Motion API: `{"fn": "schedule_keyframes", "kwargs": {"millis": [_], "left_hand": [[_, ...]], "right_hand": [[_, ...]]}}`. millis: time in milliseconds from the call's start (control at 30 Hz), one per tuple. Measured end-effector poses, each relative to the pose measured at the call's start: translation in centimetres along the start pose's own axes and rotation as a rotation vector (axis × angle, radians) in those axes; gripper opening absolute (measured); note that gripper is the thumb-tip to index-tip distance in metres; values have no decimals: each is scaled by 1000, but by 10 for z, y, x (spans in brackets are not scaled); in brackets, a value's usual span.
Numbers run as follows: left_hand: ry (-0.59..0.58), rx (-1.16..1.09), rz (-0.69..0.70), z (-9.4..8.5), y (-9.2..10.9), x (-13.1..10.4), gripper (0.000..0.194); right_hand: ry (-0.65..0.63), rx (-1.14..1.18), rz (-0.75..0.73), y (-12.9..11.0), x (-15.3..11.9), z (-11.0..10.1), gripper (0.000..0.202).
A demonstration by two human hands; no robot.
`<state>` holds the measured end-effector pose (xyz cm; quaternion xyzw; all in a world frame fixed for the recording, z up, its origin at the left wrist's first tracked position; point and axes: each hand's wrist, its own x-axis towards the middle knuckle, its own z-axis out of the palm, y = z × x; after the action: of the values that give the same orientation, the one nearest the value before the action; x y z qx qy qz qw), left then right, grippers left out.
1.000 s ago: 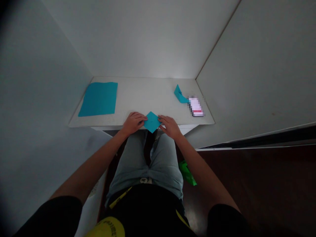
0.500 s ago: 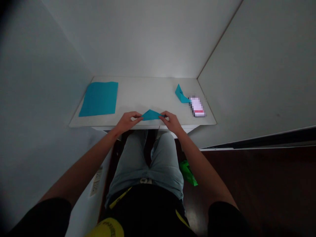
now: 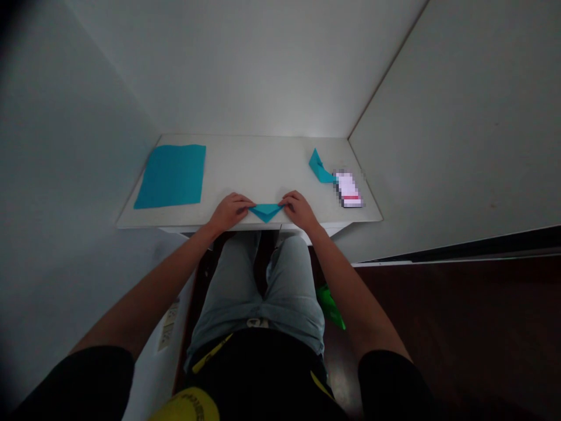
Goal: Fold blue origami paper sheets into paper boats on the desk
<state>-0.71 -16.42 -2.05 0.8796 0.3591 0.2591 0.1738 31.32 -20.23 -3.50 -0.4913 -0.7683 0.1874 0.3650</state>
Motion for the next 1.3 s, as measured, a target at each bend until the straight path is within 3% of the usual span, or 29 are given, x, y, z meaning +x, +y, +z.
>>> {"fn": "schedule_keyframes", "kwargs": {"millis": [200, 400, 667, 900, 1067, 1167, 1300], "left_hand": [[-37, 150, 84, 0, 18, -21, 40], [8, 177, 51, 4, 23, -26, 38], [14, 187, 47, 3, 23, -22, 33], [-15, 268, 62, 8, 38, -17, 59], [-16, 162, 58, 19, 46, -10, 23], [71, -90, -44, 25, 38, 3, 19], [218, -351, -331, 24, 19, 23, 20]], "right_hand": [[-3, -154, -37, -24, -8, 16, 28], [-178, -216, -128, -56, -28, 44, 48], [-141, -296, -72, -21, -43, -1, 51], [-90, -265, -67, -22, -39, -3, 46], [-58, -68, 13, -16, -27, -5, 42], [18, 112, 188, -10, -15, -6, 47], [109, 342, 300, -6, 1, 1, 50]]}}
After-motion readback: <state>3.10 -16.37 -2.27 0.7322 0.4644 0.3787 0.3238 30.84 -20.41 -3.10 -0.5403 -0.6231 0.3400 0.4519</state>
